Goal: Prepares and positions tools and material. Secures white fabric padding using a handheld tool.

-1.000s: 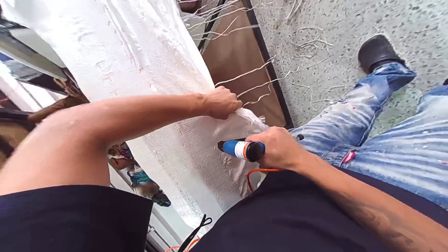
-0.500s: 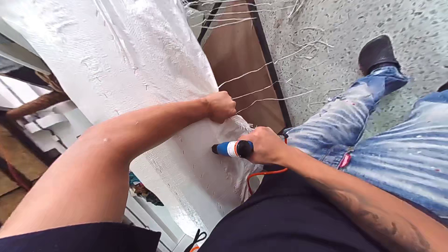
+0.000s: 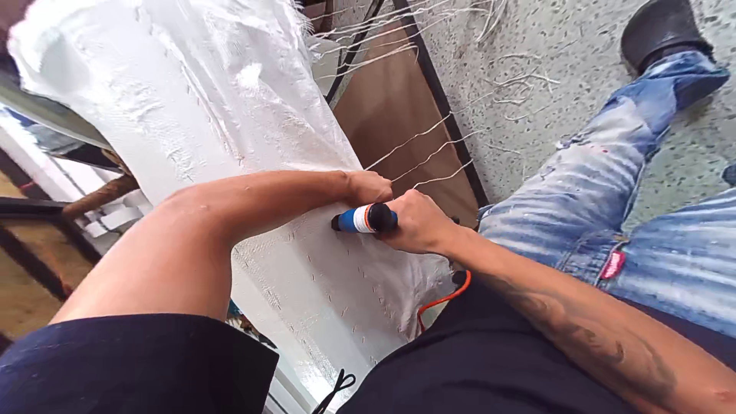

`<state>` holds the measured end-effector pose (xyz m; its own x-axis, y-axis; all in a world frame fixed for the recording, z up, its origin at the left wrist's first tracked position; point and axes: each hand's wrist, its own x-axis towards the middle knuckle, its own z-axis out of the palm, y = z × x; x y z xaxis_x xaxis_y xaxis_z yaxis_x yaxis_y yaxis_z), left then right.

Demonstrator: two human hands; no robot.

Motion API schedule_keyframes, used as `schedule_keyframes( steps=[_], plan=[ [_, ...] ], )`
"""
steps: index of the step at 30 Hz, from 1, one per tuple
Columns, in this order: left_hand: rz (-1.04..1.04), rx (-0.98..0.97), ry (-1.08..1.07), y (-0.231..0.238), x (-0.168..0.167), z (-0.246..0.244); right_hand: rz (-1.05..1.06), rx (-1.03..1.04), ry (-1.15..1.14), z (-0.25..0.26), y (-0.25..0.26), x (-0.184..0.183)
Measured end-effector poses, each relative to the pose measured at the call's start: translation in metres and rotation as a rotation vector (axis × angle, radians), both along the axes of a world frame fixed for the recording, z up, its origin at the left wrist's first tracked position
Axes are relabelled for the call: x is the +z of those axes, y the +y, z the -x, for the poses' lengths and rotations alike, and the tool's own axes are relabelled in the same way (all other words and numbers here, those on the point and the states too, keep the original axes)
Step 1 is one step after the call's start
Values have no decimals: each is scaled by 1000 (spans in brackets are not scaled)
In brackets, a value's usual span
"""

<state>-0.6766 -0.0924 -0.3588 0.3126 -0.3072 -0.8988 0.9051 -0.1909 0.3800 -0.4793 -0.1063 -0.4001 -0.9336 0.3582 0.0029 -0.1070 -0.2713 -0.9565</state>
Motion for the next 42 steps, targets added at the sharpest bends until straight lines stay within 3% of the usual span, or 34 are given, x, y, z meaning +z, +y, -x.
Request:
schedule_keyframes(
  steps=[3,5,8,10,13,15,20,22,29,33,38,42],
  plan=[
    [13,0,168,17,-11,1,-57,-17,41,-16,14,-6],
    [75,-138,268,50,-10,-7,-78,-6,61,-31,25,-10],
    [135,-386,428,102,15,-22,-116,10,74,-45,30,-12],
    [78,-466,376,118,29,-17,-141,15,88,-45,26,-10],
    [-50,-228,-57,120,32,7,-141,16,93,-41,22,-9],
    [-99,-141,-177,109,26,15,-139,5,85,-38,20,-9],
    [-171,-8,190,68,36,10,-91,-49,82,-35,19,-13],
    [-168,-5,242,60,32,13,-63,-81,83,-31,20,-17],
    [-209,-135,-18,63,32,35,-63,-109,109,-5,26,-12],
    [-241,-124,-21,64,27,41,-75,-117,121,9,34,-10],
    [-142,-176,-66,63,9,53,-44,-22,76,28,30,-14],
    [-85,-118,-159,66,5,61,-15,-68,87,43,37,-11]
  ],
)
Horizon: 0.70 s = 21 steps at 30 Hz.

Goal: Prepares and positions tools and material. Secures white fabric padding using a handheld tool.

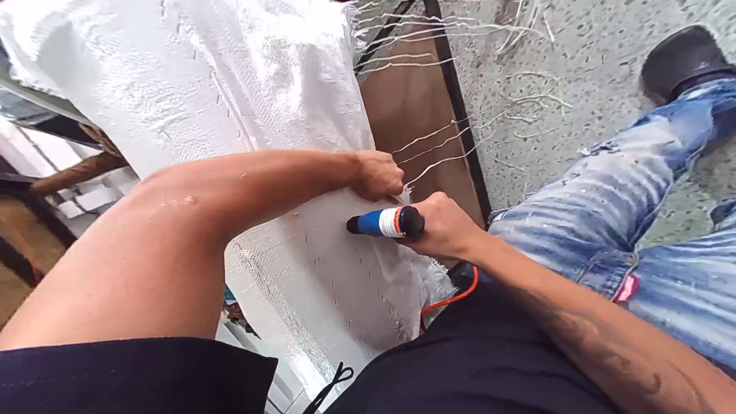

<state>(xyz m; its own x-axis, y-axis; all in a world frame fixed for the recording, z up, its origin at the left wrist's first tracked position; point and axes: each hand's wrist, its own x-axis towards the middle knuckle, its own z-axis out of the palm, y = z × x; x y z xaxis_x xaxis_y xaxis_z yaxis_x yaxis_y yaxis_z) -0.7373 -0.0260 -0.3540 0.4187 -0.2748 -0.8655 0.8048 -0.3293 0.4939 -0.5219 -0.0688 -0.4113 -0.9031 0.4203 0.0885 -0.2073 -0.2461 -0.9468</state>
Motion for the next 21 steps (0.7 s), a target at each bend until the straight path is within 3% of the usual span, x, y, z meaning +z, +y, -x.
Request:
schedule_keyframes(
  steps=[8,11,13,17,19,21],
  plan=[
    [25,61,-81,11,-6,11,28,-59,-37,29,25,5],
    [-22,8,83,26,-34,12,6,-38,-40,20,36,1],
    [-33,-123,247,59,-38,0,-21,1,-61,4,48,-3],
    [17,-331,598,140,-6,-21,-28,37,-59,-17,67,-4],
    [91,-354,619,161,12,-18,-46,49,-63,-15,72,-3],
    [77,-384,502,162,35,-19,-67,52,-58,-12,76,-1]
  ],
)
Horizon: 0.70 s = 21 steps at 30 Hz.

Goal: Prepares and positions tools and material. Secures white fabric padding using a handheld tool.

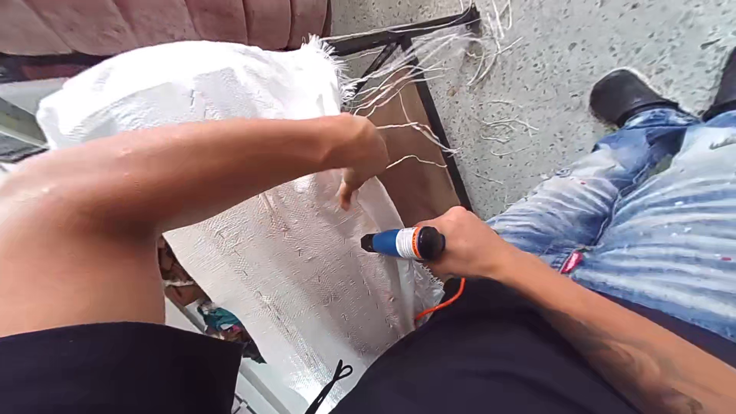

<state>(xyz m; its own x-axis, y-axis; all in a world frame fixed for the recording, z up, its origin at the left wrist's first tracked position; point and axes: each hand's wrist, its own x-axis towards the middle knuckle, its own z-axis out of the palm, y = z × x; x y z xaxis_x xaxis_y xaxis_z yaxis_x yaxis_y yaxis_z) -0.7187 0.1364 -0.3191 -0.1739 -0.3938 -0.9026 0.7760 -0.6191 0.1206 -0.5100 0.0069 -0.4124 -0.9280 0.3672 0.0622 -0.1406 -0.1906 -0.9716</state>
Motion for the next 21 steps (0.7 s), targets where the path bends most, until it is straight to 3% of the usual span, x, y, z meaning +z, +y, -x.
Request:
schedule_keyframes(
  steps=[3,6,8,15,21],
  plan=[
    [-132,63,-447,-35,2,28,-14,1,-10,1,4,4],
    [-176,226,-601,-61,3,62,-15,22,-23,4,10,5],
    [-184,295,-596,-66,6,80,-16,46,-19,12,12,8],
    [-132,308,-371,-62,-31,103,-2,80,-8,49,8,7],
    [-43,274,-460,-57,-42,113,-17,73,-1,73,12,10]
  ],
)
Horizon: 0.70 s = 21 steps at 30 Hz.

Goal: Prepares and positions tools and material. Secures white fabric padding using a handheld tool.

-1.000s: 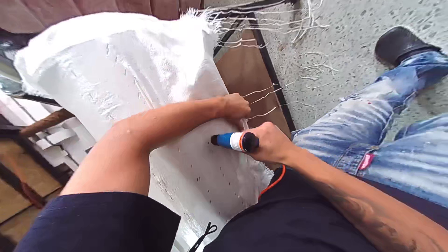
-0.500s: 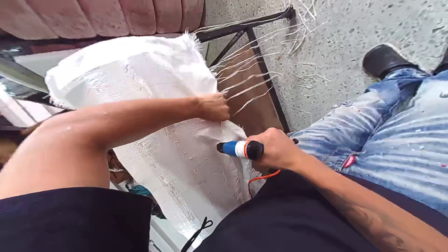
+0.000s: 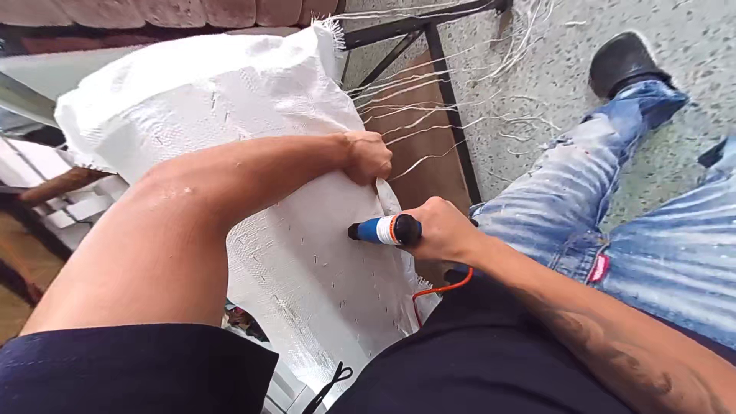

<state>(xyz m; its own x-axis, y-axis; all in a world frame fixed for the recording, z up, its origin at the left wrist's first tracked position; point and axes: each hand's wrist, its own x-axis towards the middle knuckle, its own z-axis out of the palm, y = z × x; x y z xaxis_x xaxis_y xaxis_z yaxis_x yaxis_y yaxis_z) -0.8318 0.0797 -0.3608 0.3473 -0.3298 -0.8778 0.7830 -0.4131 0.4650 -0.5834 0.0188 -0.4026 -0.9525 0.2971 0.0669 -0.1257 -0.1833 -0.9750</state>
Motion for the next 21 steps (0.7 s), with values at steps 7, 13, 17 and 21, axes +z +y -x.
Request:
schedule_keyframes(
  steps=[7,13,17,21],
  plan=[
    [74,29,-22,0,-8,7,54,-151,-19,38,28,7],
    [167,64,62,5,-8,9,166,-130,-79,63,50,6],
    [80,50,152,31,-12,-14,170,-116,-116,53,70,9],
    [73,-138,187,85,-35,-2,184,-171,-89,30,83,0]
  ],
)
